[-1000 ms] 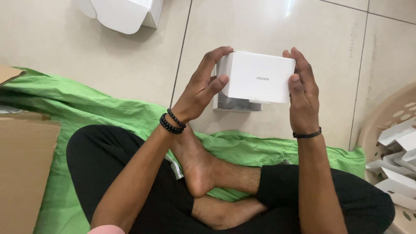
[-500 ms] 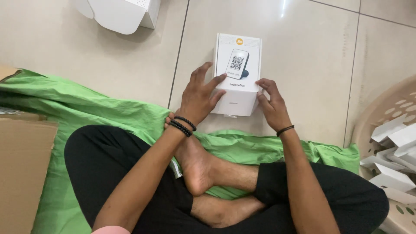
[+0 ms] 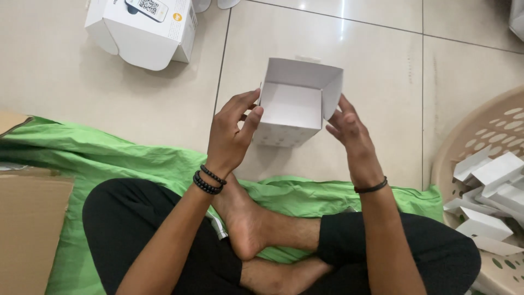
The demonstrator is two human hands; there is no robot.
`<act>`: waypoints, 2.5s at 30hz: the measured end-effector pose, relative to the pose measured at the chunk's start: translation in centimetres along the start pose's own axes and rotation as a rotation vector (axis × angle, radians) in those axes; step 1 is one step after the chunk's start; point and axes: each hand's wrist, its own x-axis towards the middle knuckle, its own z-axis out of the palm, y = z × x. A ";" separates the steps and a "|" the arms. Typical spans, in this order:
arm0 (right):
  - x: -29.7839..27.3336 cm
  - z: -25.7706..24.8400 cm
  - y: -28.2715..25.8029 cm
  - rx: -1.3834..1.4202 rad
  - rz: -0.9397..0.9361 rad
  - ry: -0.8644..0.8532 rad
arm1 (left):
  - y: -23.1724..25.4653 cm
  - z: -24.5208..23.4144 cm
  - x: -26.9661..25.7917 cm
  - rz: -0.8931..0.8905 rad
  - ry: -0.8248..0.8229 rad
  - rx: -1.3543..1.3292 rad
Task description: The person assembles cardboard product boxes and inserts printed manuals into them.
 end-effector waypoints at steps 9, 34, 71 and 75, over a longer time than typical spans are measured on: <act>0.3 -0.2 2.0 0.003 0.055 0.071 | -0.7 0.1 -0.1 -0.107 0.054 0.020; -0.7 2.2 5.7 -0.709 -0.325 0.161 | -5.4 3.3 -1.8 -0.051 -0.230 0.000; 13.2 -11.1 20.4 -1.213 0.178 0.097 | -13.4 12.1 3.9 -0.048 -0.259 0.393; 12.0 -9.9 22.7 -1.245 -0.036 0.245 | -12.7 9.4 8.1 -0.025 -0.189 0.605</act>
